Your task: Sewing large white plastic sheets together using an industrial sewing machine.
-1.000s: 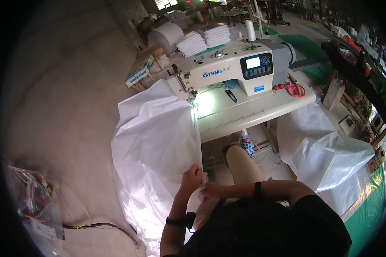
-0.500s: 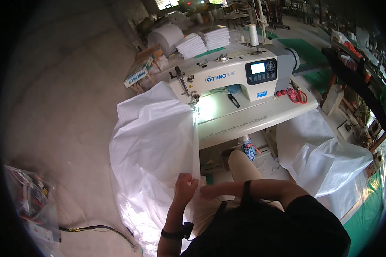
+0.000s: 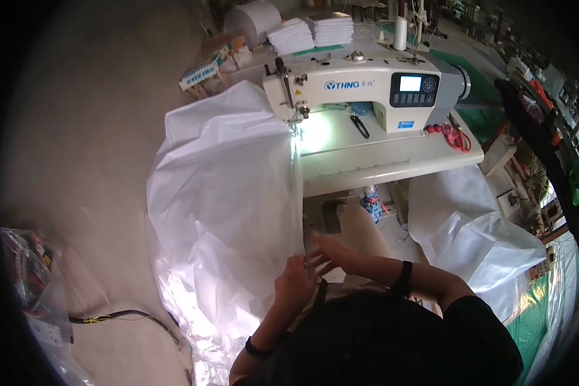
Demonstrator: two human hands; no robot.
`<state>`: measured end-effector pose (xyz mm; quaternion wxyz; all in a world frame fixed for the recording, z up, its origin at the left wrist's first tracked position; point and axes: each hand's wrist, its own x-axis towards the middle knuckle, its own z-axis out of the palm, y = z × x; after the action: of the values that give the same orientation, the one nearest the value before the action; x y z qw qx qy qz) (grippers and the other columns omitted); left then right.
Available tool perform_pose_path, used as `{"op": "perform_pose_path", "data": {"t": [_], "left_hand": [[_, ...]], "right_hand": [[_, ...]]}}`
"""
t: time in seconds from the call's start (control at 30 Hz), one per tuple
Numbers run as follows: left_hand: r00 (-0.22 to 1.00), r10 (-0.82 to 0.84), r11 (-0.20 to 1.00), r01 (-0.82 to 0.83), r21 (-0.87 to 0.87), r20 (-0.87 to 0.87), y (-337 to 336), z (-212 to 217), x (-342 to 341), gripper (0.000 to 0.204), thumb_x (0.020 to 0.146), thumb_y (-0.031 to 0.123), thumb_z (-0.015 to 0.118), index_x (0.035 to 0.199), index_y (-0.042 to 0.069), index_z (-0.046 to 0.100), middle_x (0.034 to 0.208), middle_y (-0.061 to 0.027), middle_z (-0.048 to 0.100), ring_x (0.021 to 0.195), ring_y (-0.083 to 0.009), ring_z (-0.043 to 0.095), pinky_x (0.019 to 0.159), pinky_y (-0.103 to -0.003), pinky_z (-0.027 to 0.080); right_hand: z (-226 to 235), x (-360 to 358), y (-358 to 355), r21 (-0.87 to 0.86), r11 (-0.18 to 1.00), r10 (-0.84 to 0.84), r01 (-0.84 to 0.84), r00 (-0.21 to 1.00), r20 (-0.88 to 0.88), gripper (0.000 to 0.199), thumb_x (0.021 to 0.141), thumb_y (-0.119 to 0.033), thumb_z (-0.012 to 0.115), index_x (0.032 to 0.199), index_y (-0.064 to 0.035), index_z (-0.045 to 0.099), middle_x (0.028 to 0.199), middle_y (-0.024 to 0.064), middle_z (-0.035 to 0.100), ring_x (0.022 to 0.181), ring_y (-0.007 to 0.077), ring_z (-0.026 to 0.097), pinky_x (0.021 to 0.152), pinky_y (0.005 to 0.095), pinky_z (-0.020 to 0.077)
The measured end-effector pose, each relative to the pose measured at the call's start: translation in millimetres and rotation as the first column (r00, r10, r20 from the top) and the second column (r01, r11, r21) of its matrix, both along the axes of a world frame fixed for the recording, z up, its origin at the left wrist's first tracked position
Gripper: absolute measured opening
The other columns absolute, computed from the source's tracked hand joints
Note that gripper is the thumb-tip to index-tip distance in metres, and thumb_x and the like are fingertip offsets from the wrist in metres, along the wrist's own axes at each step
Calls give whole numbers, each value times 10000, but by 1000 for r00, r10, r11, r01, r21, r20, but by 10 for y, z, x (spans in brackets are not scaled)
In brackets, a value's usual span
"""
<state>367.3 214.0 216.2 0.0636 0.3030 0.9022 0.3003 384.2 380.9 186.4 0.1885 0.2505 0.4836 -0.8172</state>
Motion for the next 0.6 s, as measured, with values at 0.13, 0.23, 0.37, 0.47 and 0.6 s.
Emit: {"op": "perform_pose_path", "data": {"t": [0.13, 0.23, 0.37, 0.47, 0.6], "left_hand": [[987, 21, 992, 0, 126, -159, -85, 33, 79, 212, 777, 56, 560, 984, 38, 514, 933, -158, 555, 823, -341, 577, 703, -435, 469], [897, 95, 980, -6, 201, -432, -118, 123, -71, 210, 763, 27, 563, 971, 20, 529, 951, -171, 552, 866, -346, 562, 740, -431, 464], [944, 90, 993, -61, 99, -318, -67, 43, -212, 243, 776, 87, 576, 1000, 1, 533, 988, -178, 550, 940, -359, 539, 778, -445, 452], [934, 51, 996, -75, -56, -354, -29, -54, -254, 227, 793, 135, 580, 984, 14, 556, 964, -165, 568, 935, -356, 548, 773, -439, 457], [960, -11, 998, -8, -65, -281, -113, -132, -379, 181, 796, 162, 563, 933, 44, 579, 881, -154, 578, 843, -358, 562, 745, -440, 455]], "right_hand": [[0, -29, -262, 271, 962, 3, 25, 995, -103, 693, 805, -410, 618, 1281, 18, 353, 1014, 177, 589, 892, 253, 625, 596, 341, 545], [-300, -134, -346, 331, 942, 111, -48, 979, -172, 636, 782, -314, 638, 1263, 17, 388, 1002, 165, 593, 880, 250, 625, 591, 340, 546], [-261, -53, -418, 56, 994, 99, -89, 972, -213, 374, 840, -166, 529, 1162, 20, 498, 1028, 126, 596, 878, 245, 626, 718, 385, 545], [-222, 58, -350, -199, 980, -16, -22, 982, -189, 318, 871, -114, 471, 1151, 30, 508, 1061, 124, 592, 913, 259, 625, 829, 400, 518], [-204, 128, -255, -249, 968, 12, -37, 995, -103, 320, 876, -111, 476, 1154, 43, 504, 1087, 134, 587, 958, 276, 618, 887, 403, 496]]}}
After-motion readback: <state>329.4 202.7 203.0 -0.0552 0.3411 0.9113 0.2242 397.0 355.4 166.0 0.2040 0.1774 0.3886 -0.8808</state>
